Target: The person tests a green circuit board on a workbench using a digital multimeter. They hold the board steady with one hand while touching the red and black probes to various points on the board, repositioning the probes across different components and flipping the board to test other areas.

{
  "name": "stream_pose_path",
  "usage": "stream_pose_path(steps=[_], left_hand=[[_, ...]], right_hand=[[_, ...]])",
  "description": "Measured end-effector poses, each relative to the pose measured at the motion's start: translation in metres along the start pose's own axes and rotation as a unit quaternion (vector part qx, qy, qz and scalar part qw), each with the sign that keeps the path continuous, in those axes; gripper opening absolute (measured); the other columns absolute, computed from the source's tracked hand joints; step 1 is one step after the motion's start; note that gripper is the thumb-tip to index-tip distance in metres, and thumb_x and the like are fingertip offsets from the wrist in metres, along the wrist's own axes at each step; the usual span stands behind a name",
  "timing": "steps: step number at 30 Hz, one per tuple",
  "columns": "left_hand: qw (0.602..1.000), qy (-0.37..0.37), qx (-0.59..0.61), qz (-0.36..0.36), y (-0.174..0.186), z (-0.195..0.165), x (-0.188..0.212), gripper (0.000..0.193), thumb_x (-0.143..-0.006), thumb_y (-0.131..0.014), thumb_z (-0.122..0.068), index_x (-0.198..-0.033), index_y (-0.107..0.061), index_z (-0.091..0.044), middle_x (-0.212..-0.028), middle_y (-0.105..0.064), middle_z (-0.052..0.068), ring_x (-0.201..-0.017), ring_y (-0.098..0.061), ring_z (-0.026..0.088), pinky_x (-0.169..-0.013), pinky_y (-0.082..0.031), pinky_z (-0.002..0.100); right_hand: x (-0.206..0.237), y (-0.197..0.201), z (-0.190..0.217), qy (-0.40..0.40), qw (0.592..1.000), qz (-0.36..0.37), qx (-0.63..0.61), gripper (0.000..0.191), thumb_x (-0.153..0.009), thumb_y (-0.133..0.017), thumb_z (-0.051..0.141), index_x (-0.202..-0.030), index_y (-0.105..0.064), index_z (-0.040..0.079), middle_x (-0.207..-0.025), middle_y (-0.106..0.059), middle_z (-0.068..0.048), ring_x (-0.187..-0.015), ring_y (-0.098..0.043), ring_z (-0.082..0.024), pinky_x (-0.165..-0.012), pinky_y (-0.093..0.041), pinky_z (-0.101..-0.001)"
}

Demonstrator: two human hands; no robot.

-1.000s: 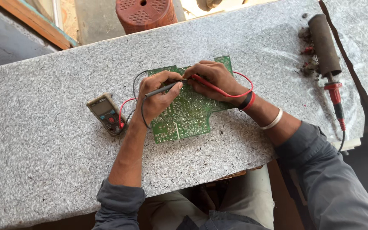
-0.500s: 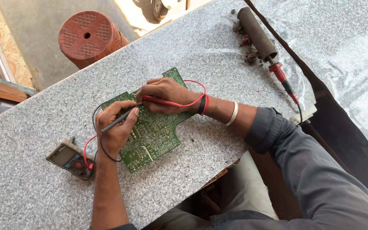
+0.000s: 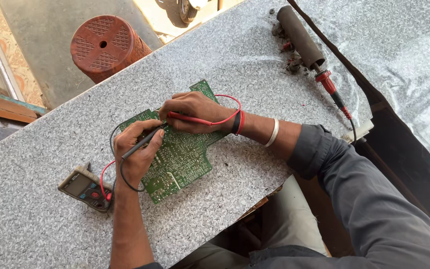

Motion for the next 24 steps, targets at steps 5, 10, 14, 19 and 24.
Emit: stream_pose_path(steps=[5,10,14,19,24], left_hand=[[1.000,-0.016,-0.001,-0.001,0.001,-0.005,-0.002,0.020,-0.090,-0.078,-0.009,-0.108,-0.075,-0.003,-0.090,-0.074,0.009,-0.073,-0.069,0.014,-0.066,-0.054,0.029],[1.000,-0.031,0.004,-0.002,0.004,-0.009,-0.003,0.018,-0.090,-0.078,-0.007,-0.108,-0.074,-0.003,-0.092,-0.075,0.009,-0.076,-0.071,0.015,-0.069,-0.055,0.030],[0.999,-0.034,0.011,0.004,0.010,-0.011,-0.001,0.019,-0.091,-0.077,-0.007,-0.109,-0.075,-0.004,-0.092,-0.074,0.009,-0.078,-0.071,0.015,-0.070,-0.056,0.030],[0.999,-0.040,0.016,0.009,0.012,-0.008,0.001,0.022,-0.089,-0.079,-0.010,-0.111,-0.077,-0.006,-0.090,-0.074,0.008,-0.076,-0.071,0.015,-0.067,-0.055,0.030],[0.999,-0.050,-0.007,0.007,0.013,-0.003,0.003,0.022,-0.089,-0.081,-0.012,-0.110,-0.078,-0.007,-0.088,-0.073,0.007,-0.077,-0.069,0.016,-0.068,-0.054,0.032]], right_hand=[[-0.002,0.000,-0.001,-0.013,1.000,0.001,-0.002,0.019,-0.093,-0.067,0.011,-0.111,-0.065,0.005,-0.099,-0.070,-0.012,-0.093,-0.072,-0.031,-0.083,-0.057,-0.0416],[-0.003,0.001,0.002,-0.008,1.000,-0.004,0.006,0.016,-0.095,-0.067,0.010,-0.110,-0.065,0.005,-0.101,-0.071,-0.013,-0.097,-0.072,-0.032,-0.085,-0.057,-0.0416],[-0.008,-0.001,0.004,-0.010,1.000,0.004,0.016,0.017,-0.094,-0.069,0.008,-0.110,-0.065,0.004,-0.101,-0.071,-0.014,-0.097,-0.071,-0.033,-0.084,-0.057,-0.0416],[-0.009,-0.003,0.008,-0.028,1.000,0.008,0.012,0.020,-0.093,-0.070,0.004,-0.112,-0.065,0.003,-0.101,-0.071,-0.014,-0.095,-0.071,-0.031,-0.081,-0.057,-0.0408],[-0.012,-0.006,0.010,-0.018,1.000,0.011,0.007,0.017,-0.095,-0.068,0.003,-0.112,-0.064,0.003,-0.105,-0.072,-0.013,-0.095,-0.072,-0.027,-0.080,-0.058,-0.0377]])
Point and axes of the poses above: each hand's wrist, its own x-axis away from the middle knuckle, its own y-axis out of the back of the hand, z = x × y, the point moved 5 cm from there along -x, towards the middle knuckle
